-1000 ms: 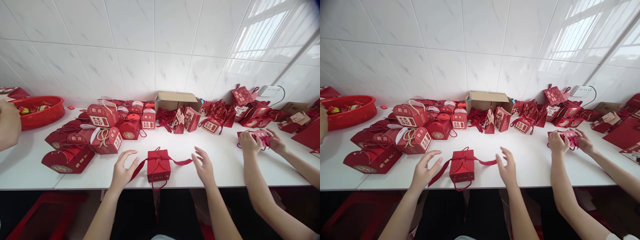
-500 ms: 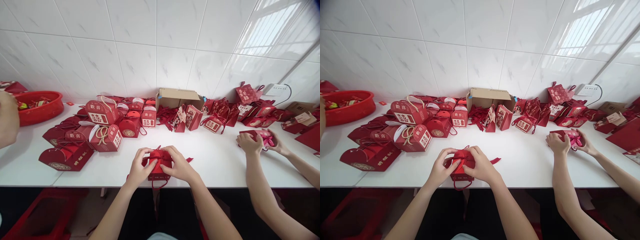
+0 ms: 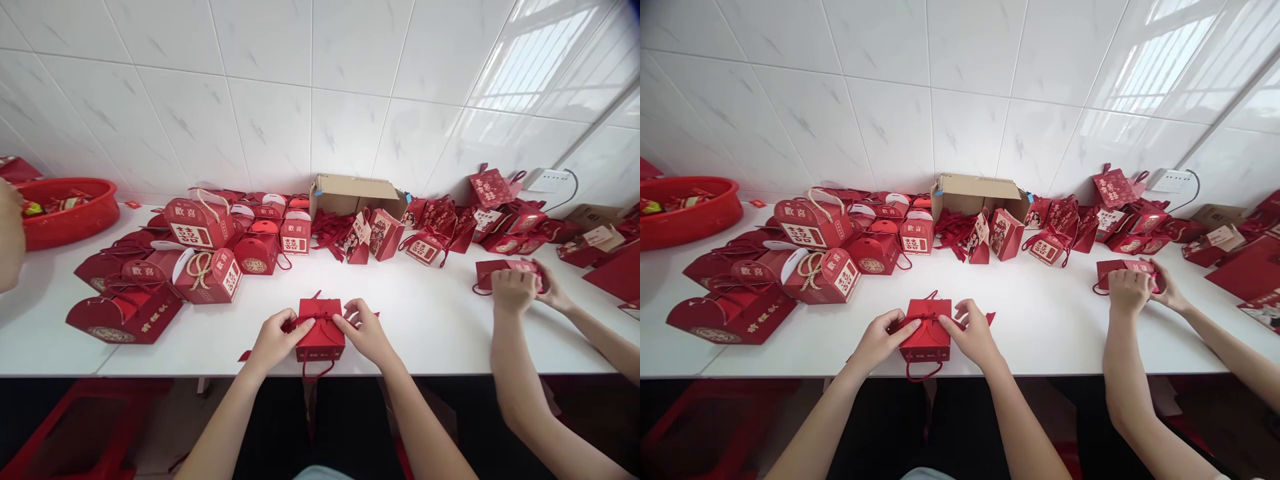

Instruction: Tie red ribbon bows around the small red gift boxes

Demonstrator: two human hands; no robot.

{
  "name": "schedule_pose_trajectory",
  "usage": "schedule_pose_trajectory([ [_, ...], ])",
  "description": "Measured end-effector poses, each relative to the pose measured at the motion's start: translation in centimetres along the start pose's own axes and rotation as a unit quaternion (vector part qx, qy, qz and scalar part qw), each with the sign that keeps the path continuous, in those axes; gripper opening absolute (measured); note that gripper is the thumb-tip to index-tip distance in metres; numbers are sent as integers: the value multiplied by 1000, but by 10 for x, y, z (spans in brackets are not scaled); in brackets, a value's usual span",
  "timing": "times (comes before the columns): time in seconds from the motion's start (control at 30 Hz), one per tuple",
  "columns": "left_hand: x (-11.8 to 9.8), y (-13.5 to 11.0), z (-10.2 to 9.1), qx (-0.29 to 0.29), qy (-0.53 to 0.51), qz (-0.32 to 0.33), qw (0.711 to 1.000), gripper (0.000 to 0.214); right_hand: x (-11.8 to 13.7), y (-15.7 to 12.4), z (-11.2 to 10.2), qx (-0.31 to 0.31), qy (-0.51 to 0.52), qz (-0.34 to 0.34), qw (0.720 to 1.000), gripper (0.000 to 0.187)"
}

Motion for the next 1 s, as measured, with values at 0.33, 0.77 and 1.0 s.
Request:
schedule_pose_trajectory([
  [0.33, 0, -7, -8, -110, 44, -16, 993, 50, 3, 9, -15, 65, 52, 33, 996, 46],
  [0.77, -45, -18, -8, -168, 113, 196, 960, 39, 30, 3, -24, 140, 307, 58, 939, 34],
  [1.0, -85, -9, 21, -170, 195, 261, 930, 25, 46, 0, -30, 116, 277, 24, 954, 28],
])
Point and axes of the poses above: each hand's wrist, its own y-axis towards the middle knuckle, its own z-axis out of the palm, x = y × z, the point moved 5 cm from there along y, towards the middle knuckle, and after that the axes turned 5 degrees about -z, right-handed, at the moved point
